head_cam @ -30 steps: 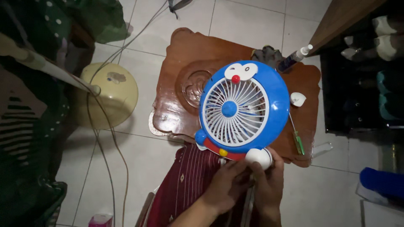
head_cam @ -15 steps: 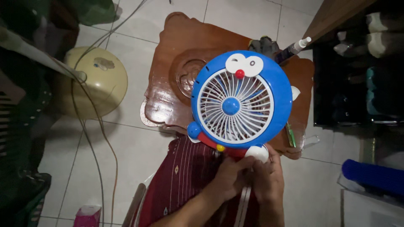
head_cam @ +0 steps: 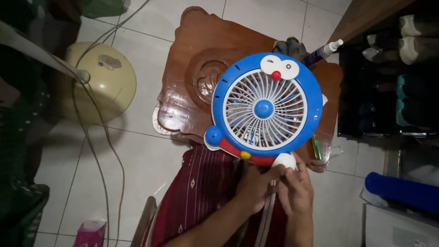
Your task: The person assembles a small blue and white electric fan by attaching white spherical components to the base and using a screwdriver to tighten screws on the back. The person repeatedly adjusts and secures the parts while holding the fan over a wooden table.
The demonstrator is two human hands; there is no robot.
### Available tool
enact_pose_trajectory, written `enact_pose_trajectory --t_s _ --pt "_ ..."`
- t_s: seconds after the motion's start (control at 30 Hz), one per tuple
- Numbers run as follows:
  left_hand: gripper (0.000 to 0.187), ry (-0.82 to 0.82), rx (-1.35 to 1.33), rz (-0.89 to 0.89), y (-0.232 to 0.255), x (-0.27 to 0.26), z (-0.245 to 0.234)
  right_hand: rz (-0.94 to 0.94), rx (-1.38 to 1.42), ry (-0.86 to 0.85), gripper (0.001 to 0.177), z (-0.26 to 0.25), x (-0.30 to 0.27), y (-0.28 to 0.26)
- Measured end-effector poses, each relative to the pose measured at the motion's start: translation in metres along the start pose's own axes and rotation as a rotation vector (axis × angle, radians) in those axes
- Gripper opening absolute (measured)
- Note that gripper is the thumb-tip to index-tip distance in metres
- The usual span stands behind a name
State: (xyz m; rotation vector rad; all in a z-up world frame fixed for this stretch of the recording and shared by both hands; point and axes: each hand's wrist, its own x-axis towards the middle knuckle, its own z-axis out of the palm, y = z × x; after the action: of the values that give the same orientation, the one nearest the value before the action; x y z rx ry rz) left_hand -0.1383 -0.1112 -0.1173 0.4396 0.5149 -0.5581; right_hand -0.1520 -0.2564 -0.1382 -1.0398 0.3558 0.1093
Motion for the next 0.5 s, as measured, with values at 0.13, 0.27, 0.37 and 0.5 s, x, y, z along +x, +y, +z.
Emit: enact_pose_trajectory --t_s 0.13,0.27,0.37,0.5 --pt "0.05 0.056 0.099 0.081 -0.001 0.002 -0.005 -0.003 0.094 -0.059 0.056 -0.007 0.008 -0.005" --pt "0.048 0.236 0.521 0.369 0.014 -0.012 -0.036 -0.016 0.028 -0.003 0.054 -0.009 0.016 -0.008" --pt "0.049 0.508 1.016 0.577 0.045 -0.024 -0.065 0.011 0.015 0.012 0.056 -0.011 0.015 -0.009" --pt "0.054 0.628 1.0 0.763 0.095 -0.022 -0.08 0.027 0.017 0.03 0.057 -0.013 0.015 -0.011"
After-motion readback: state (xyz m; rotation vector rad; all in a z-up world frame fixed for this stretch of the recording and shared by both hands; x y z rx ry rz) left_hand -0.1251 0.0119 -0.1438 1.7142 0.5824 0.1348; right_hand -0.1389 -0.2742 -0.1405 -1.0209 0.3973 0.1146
